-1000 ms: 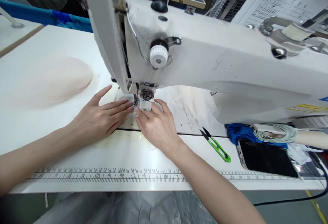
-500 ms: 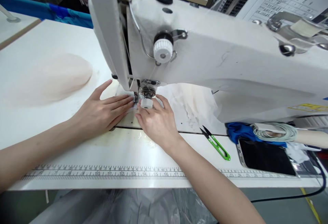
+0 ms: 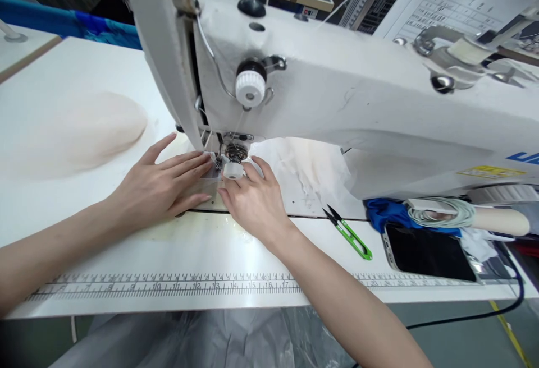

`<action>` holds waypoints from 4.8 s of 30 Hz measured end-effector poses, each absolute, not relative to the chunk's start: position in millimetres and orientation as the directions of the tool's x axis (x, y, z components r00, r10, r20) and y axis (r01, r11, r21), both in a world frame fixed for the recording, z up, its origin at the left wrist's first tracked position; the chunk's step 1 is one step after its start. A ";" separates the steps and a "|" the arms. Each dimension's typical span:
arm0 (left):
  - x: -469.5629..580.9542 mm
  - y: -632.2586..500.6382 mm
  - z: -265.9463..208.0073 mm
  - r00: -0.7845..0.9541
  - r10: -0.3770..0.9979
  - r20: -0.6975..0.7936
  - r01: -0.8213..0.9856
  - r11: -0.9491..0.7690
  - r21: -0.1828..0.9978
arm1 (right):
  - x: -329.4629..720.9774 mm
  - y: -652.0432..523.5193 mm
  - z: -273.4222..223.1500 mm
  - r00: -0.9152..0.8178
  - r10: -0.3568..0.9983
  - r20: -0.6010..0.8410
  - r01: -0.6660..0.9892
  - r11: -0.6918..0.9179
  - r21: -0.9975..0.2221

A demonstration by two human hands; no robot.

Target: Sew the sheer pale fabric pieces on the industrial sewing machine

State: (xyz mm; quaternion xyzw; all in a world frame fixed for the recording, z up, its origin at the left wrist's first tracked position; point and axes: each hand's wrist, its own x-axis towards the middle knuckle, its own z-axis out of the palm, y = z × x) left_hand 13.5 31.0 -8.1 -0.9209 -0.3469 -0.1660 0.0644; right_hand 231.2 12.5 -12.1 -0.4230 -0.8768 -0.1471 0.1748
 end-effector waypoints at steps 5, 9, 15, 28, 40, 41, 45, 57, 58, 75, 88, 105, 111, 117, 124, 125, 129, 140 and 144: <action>8.7 28.6 0.6 0.715 0.545 0.438 0.652 -0.747 -0.134 | 230.6 9.1 -10.5 -0.576 0.598 0.557 0.763 0.637 0.106; 7.1 30.1 5.8 0.680 0.441 0.586 0.650 -0.732 -0.203 | 223.2 2.2 -6.2 -0.586 0.562 0.584 0.695 0.719 0.006; 6.9 39.3 0.9 0.724 0.479 0.496 0.594 -0.799 -0.094 | 217.7 -3.4 -2.1 -0.624 0.586 0.517 0.665 0.745 -0.043; 2.9 45.5 -5.7 0.760 0.525 0.382 0.556 -0.830 0.034 | 219.8 -7.4 -3.8 -0.614 0.668 0.420 0.713 0.698 -0.068; 7.5 40.9 -10.9 0.784 0.492 0.379 0.547 -0.836 -0.045 | 226.9 4.2 -2.0 -0.534 0.774 0.340 0.811 0.583 -0.050; 7.1 40.2 -11.0 0.790 0.486 0.374 0.545 -0.836 -0.064 | 227.1 5.1 -2.6 -0.527 0.778 0.341 0.820 0.571 -0.036; 4.7 38.2 -10.4 0.827 0.457 0.327 0.512 -0.853 -0.103 | 226.4 8.7 -5.6 -0.516 0.796 0.318 0.845 0.533 0.036; 4.4 36.3 -6.7 0.800 0.504 0.326 0.524 -0.851 0.031 | 227.3 16.0 -13.6 -0.482 0.830 0.282 0.862 0.507 -0.019; 4.4 36.1 -6.0 0.801 0.503 0.324 0.524 -0.852 0.027 | 227.4 16.1 -13.5 -0.482 0.830 0.281 0.861 0.508 -0.025; 4.4 34.5 -3.8 0.815 0.487 0.316 0.520 -0.854 -0.025 | 227.2 14.5 -10.9 -0.480 0.828 0.288 0.865 0.502 -0.001; 18.4 24.9 -9.4 0.720 0.493 0.489 0.615 -0.780 -0.119 | 230.9 3.3 -9.9 -0.567 0.701 0.432 0.768 0.640 -0.032; 16.8 18.2 -4.0 0.766 0.481 0.426 0.594 -0.784 -0.181 | 232.9 -3.4 -3.6 -0.622 0.680 0.387 0.733 0.680 -0.015; 16.9 19.2 -5.9 0.761 0.488 0.427 0.602 -0.776 -0.185 | 232.4 -2.8 -4.1 -0.616 0.694 0.373 0.745 0.667 -0.011; 19.0 24.3 -7.7 0.748 0.484 0.455 0.612 -0.768 -0.190 | 231.7 -0.9 -5.4 -0.598 0.699 0.392 0.756 0.654 -0.015; 19.6 25.9 -10.9 0.725 0.509 0.465 0.642 -0.743 -0.189 | 235.1 2.6 -8.2 -0.588 0.688 0.426 0.742 0.668 -0.053; 19.5 25.6 -11.0 0.723 0.507 0.470 0.645 -0.739 -0.195 | 235.4 2.6 -8.2 -0.597 0.678 0.428 0.734 0.678 -0.049; 19.1 23.8 -10.2 0.713 0.511 0.480 0.655 -0.730 -0.196 | 236.0 0.6 -7.8 -0.625 0.650 0.432 0.714 0.700 -0.019; 19.8 28.4 -13.8 0.661 0.601 0.450 0.669 -0.743 0.010 | 235.2 1.2 -8.9 -0.643 0.643 0.417 0.727 0.683 0.067; 19.9 33.6 -14.9 0.654 0.628 0.422 0.681 -0.731 0.033 | 234.6 4.3 -9.2 -0.640 0.661 0.393 0.741 0.665 0.088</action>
